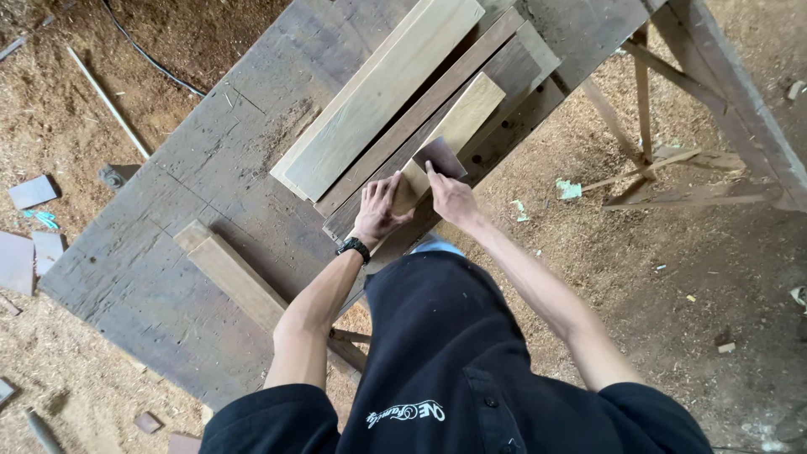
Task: The person sands several rectangular wooden planks using a small piece of sandpaper held in their right hand while stabilizing the wood with their left hand.
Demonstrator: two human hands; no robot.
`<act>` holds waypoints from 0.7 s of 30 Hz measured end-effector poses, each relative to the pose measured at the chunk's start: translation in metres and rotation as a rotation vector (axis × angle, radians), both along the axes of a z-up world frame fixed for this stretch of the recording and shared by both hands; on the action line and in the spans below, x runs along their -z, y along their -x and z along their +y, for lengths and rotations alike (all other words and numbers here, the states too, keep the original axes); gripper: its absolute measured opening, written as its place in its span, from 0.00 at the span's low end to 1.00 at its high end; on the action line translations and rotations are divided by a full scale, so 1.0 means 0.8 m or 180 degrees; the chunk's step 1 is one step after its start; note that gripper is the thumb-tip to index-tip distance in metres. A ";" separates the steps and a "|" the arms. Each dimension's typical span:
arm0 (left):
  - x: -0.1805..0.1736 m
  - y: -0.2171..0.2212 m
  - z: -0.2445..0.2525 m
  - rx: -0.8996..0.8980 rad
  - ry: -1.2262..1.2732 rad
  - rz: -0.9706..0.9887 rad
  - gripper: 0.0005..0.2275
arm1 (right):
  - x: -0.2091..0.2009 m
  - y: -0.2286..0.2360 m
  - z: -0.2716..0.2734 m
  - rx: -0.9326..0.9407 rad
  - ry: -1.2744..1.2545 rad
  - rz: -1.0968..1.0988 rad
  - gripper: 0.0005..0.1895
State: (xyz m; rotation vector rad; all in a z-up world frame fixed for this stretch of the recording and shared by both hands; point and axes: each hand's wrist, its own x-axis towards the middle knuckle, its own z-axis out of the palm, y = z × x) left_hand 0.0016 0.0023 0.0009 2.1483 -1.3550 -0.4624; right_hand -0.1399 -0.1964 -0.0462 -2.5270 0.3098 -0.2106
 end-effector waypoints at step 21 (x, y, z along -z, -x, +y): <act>-0.005 0.006 -0.007 -0.0138 -0.0288 -0.0062 0.43 | 0.017 -0.046 -0.146 0.1159 -0.0100 0.0314 0.12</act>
